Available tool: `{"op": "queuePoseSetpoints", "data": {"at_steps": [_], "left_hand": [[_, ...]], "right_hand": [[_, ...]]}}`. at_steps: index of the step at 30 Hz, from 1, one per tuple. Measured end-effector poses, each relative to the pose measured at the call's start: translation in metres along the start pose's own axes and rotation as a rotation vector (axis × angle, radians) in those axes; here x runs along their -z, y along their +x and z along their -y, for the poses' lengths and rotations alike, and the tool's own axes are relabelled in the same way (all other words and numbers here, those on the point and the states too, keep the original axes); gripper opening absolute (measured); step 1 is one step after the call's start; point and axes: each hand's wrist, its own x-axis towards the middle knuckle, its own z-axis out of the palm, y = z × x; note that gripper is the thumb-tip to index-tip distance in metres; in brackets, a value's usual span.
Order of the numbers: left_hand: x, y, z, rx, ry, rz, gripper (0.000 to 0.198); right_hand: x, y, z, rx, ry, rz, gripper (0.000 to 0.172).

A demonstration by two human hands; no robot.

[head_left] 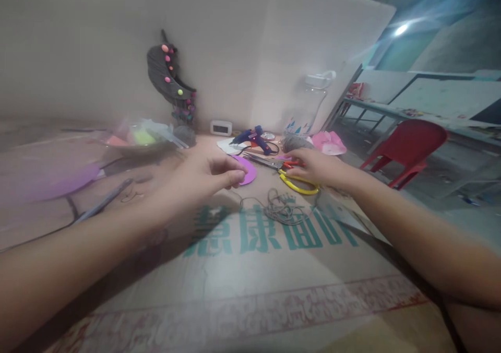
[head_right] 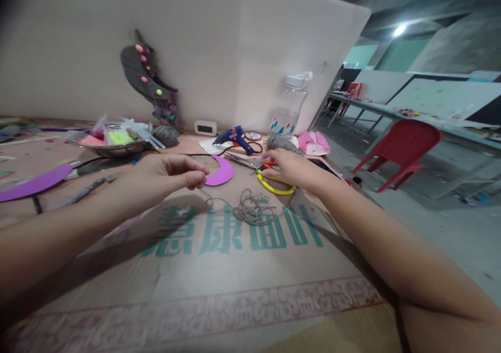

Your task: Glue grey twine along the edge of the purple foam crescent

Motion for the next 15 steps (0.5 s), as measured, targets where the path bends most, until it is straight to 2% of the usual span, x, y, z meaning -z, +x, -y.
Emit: {"op": "queuePoseSetpoints", "data": {"at_steps": [4,8,10,13,15], "left_hand": [[0.006,0.003,-0.005,-0.038,0.006,-0.003,0.016],[0.002,0.000,-0.009,-0.055,-0.031,0.046,0.013],[-0.008,-0.007,-0.010,-0.091,-0.031,0.083,0.011],[-0.027,-0.019,-0.009,-0.121,0.009,0.158,0.014],[-0.036,-0.025,-0.005,-0.155,0.049,0.186,0.016]], "right_hand": [[0.002,0.002,0.016,0.079,-0.019,-0.046,0.032],[0.015,0.008,0.044,0.114,0.155,-0.227,0.029],[0.020,0.016,0.063,0.176,0.290,-0.200,0.026],[0.020,0.038,0.100,0.350,0.438,-0.063,0.023],[0.013,0.057,0.129,0.495,0.455,0.035,0.025]]}}
